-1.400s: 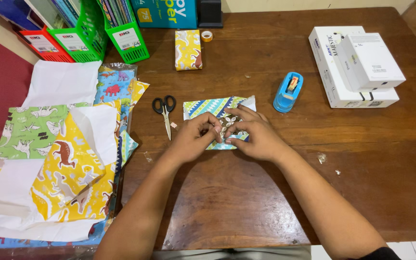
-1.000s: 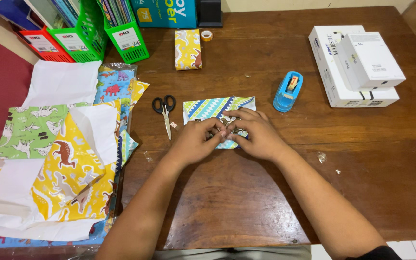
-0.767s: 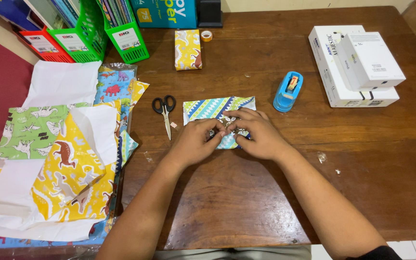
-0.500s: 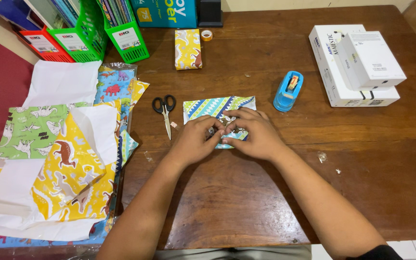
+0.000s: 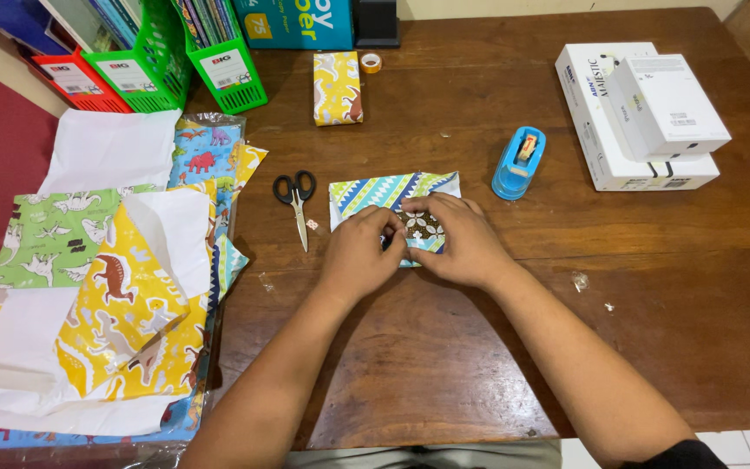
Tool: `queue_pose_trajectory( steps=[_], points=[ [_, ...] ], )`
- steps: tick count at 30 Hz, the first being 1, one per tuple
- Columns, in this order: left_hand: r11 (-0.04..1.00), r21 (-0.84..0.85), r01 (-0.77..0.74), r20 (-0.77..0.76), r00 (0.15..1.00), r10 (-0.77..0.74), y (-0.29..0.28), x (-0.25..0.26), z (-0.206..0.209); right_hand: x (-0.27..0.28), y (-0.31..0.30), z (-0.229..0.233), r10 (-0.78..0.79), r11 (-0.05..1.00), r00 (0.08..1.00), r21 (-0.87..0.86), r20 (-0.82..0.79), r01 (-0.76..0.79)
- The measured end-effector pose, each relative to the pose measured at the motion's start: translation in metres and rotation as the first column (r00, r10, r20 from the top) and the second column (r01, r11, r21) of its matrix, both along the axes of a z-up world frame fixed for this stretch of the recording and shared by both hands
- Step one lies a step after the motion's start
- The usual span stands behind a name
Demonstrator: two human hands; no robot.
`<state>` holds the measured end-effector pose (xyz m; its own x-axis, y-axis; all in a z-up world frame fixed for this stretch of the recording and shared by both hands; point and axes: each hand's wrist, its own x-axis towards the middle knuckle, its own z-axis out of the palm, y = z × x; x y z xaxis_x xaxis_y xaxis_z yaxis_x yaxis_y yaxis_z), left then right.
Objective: The person wraps a small rectangular box with patterned paper on a wooden table. They fold the paper edges, smooth the creases, and secure the folds with tape from a blue dispenser. The wrapped box is turned over and adjusted to ensure neat edges.
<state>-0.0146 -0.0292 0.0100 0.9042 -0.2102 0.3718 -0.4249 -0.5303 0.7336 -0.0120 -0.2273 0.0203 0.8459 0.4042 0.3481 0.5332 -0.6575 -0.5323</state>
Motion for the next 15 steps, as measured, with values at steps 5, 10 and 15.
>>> queue_pose_trajectory(
  steps=[5,10,15],
  points=[
    [0.999,0.017,-0.049,0.040,0.998,0.049,-0.0035,0.0019,-0.0022,-0.0003,0.0026,0.0029,-0.002,1.000,1.000,0.014,0.026,0.001],
    [0.995,0.061,-0.075,0.012,0.997,0.074,-0.0046,0.0039,-0.0036,-0.0043,0.0061,0.0052,-0.011,1.000,0.999,0.006,0.036,0.011],
    [0.995,0.058,-0.081,0.005,0.997,0.081,-0.0044,0.0045,-0.0047,-0.0049,0.0078,0.0078,-0.021,1.000,1.000,-0.021,0.013,0.022]
  ],
)
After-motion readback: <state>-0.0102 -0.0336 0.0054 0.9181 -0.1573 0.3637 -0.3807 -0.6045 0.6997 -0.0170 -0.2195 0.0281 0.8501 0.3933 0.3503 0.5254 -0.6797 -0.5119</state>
